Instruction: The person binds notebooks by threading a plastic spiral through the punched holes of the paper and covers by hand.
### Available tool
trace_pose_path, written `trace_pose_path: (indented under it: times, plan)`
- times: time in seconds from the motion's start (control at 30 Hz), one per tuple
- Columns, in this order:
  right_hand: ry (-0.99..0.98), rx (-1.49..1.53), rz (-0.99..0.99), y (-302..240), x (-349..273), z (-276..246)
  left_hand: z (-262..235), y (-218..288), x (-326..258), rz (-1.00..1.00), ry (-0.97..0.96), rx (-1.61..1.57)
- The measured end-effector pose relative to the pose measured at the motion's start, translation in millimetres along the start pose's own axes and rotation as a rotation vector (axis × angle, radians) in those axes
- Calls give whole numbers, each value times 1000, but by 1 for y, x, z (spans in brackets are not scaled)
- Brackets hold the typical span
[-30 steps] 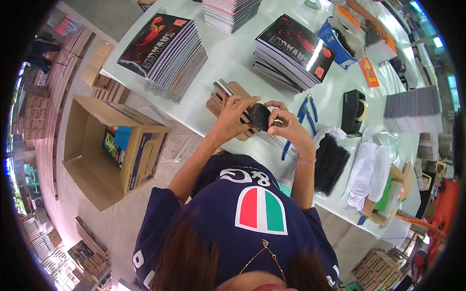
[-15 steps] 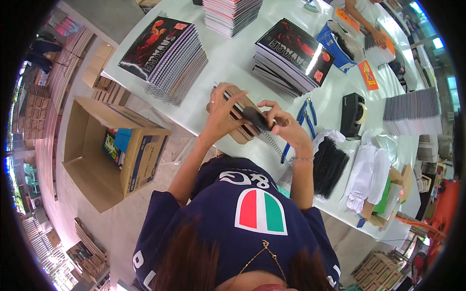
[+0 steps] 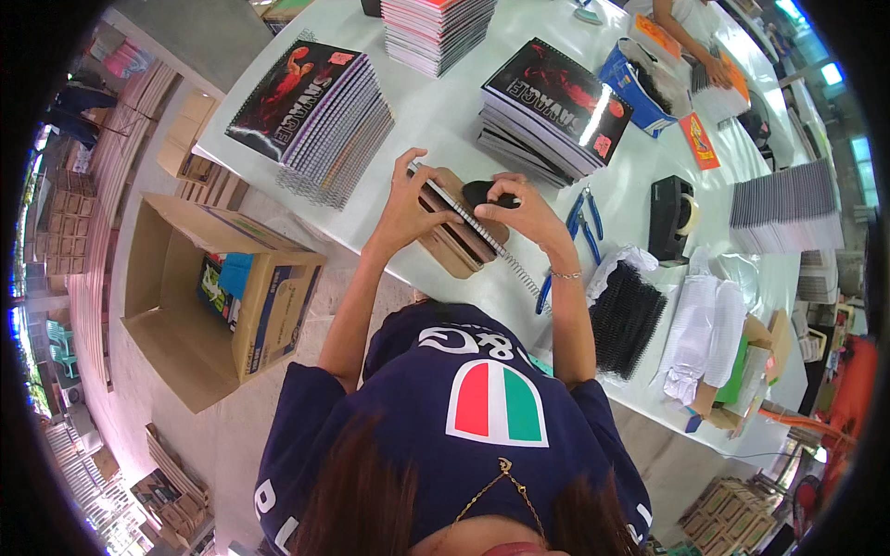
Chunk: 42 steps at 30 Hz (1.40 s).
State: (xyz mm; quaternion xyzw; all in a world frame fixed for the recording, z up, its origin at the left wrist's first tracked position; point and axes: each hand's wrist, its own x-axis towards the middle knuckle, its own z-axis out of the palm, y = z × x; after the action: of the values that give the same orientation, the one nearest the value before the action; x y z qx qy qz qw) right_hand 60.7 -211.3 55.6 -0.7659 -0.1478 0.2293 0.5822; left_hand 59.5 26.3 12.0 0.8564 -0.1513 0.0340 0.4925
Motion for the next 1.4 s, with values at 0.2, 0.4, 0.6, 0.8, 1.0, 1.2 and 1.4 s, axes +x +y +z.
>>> trace_pose_path:
  times: [0.2,0.4,0.6,0.8,1.0,1.2,1.4]
  plan:
    - [-203,487,-93,11,-1,-6,2,-15,-2,37,67,-61]
    - [-204,513,-118,-9,2,-3,-3,-12,-1,5,40,-30]
    - [-270,1001,-276,2,2,0,-1,-8,1,8,42,-9]
    - [-265,595,-307,15,9,5,-4,-5,2,-37,42,-65]
    - [-204,375,-179,2,11,3,-8,-6,6,-39,20,-48]
    - [-187,223,-193,-19,23,10,-4,-17,3,-48,27,-156]
    - [-46,385,35,17,40,5,-7,-8,1,4,18,-45]
